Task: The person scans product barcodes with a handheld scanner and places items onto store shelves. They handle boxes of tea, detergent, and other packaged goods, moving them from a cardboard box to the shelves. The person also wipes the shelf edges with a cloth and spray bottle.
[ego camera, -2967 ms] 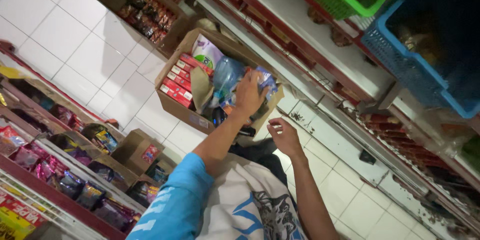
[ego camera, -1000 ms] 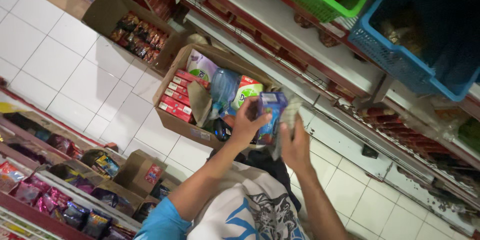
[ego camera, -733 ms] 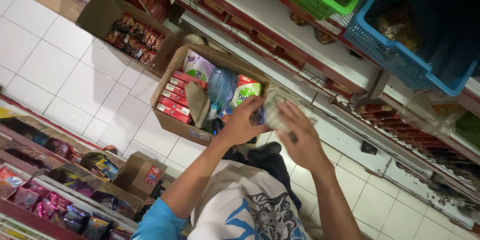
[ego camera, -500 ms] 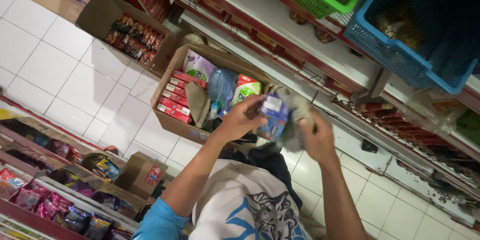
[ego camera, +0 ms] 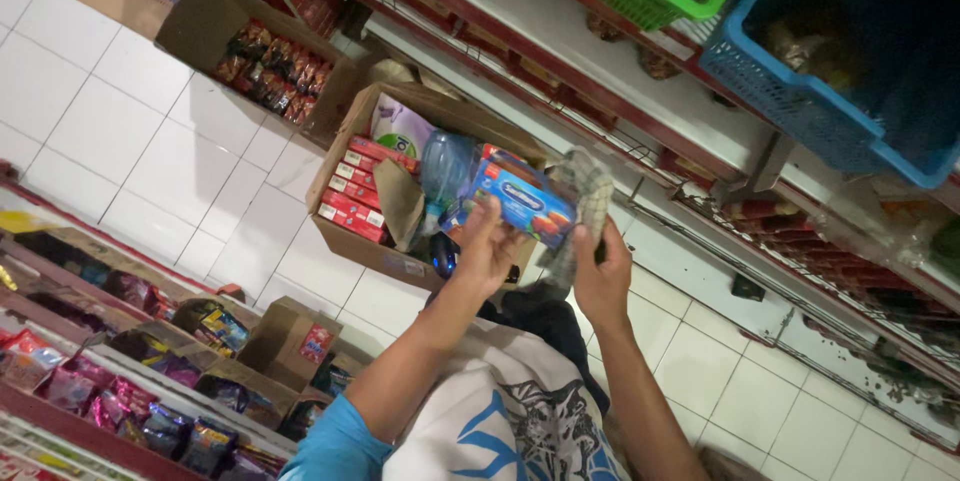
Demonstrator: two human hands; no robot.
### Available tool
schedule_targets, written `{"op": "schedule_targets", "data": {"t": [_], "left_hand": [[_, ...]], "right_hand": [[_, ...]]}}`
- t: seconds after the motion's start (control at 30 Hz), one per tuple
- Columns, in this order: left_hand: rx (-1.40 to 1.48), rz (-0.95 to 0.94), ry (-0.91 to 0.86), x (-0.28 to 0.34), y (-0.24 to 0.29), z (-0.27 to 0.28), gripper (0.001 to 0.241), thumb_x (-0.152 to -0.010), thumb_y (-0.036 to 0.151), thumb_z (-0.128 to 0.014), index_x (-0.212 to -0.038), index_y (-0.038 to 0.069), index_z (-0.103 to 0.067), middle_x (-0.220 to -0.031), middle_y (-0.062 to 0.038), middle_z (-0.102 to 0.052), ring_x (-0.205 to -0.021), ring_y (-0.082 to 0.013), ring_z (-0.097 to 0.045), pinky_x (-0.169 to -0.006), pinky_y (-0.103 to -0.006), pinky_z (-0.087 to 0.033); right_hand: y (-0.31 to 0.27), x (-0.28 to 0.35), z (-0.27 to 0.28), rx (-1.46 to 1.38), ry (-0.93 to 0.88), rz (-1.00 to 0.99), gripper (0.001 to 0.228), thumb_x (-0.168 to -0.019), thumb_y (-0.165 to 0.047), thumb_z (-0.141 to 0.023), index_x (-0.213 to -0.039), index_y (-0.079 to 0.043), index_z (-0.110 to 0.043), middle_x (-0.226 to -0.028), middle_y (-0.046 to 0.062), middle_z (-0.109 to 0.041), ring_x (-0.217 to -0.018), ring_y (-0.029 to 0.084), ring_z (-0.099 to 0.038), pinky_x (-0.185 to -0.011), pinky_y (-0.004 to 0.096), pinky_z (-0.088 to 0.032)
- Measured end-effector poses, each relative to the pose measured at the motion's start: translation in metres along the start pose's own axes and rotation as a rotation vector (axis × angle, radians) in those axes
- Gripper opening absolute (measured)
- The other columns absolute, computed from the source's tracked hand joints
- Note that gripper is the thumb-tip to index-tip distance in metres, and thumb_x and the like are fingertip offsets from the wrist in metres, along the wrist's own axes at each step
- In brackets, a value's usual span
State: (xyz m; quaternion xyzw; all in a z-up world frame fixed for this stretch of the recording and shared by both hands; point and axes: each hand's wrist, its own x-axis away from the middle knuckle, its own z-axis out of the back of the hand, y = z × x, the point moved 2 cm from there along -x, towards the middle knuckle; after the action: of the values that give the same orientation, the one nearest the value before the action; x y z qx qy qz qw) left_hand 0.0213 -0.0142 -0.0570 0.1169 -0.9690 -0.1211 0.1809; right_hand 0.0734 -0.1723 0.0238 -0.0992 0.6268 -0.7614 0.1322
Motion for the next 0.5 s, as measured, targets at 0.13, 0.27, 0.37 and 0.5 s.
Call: {"op": "schedule_targets", "data": {"t": [0.13, 0.27, 0.37, 0.5], "left_hand": [[-0.092, -0.122, 0.245, 0.000, 0.028, 0.028, 0.035, -0.096, 0.029, -0.069, -0.124, 0.016, -0.053, -0.113, -0.002, -0.066, -0.103, -0.0163, -0.068, -0.087, -0.0423, -0.061], [-0.274, -0.246, 0.385, 0.008, 0.075, 0.060, 0.037, -0.095, 0.022, -0.071, -0.126, 0.014, -0.053, -0.118, -0.003, -0.064, -0.106, -0.0168, -0.066, -0.087, -0.0439, -0.060], [-0.395, -0.317, 0.447, 0.030, 0.100, 0.079, 0.047, -0.092, 0.012, -0.072, -0.134, 0.014, -0.051, -0.119, -0.005, -0.063, -0.107, -0.0181, -0.065, -0.089, -0.0408, -0.058], [-0.627, -0.502, 0.371, 0.054, 0.121, 0.087, 0.052, -0.092, -0.002, -0.073, -0.136, 0.006, -0.047, -0.131, -0.008, -0.062, -0.120, -0.0176, -0.062, -0.098, -0.0347, -0.055]], "right_hand": [[0.027, -0.001, -0.009, 0.063, -0.152, -0.294, 0.024, -0.102, -0.014, -0.065, -0.120, 0.001, -0.065, -0.089, 0.004, -0.064, -0.075, 0.009, -0.057, -0.066, 0.025, -0.047], [0.051, -0.026, -0.017, 0.260, -0.099, -0.296, 0.034, -0.097, -0.016, -0.068, -0.127, -0.004, -0.058, -0.088, 0.008, -0.068, -0.075, 0.013, -0.059, -0.067, 0.025, -0.047], [0.063, -0.049, -0.034, 0.143, -0.149, -0.152, 0.039, -0.096, -0.020, -0.075, -0.125, -0.005, -0.053, -0.103, 0.012, -0.067, -0.091, 0.014, -0.064, -0.078, 0.027, -0.052], [0.064, -0.043, -0.064, 0.595, -0.262, 0.146, 0.053, -0.082, -0.021, -0.088, -0.124, -0.008, -0.059, -0.116, 0.018, -0.069, -0.100, 0.030, -0.067, -0.087, 0.039, -0.055]]}}
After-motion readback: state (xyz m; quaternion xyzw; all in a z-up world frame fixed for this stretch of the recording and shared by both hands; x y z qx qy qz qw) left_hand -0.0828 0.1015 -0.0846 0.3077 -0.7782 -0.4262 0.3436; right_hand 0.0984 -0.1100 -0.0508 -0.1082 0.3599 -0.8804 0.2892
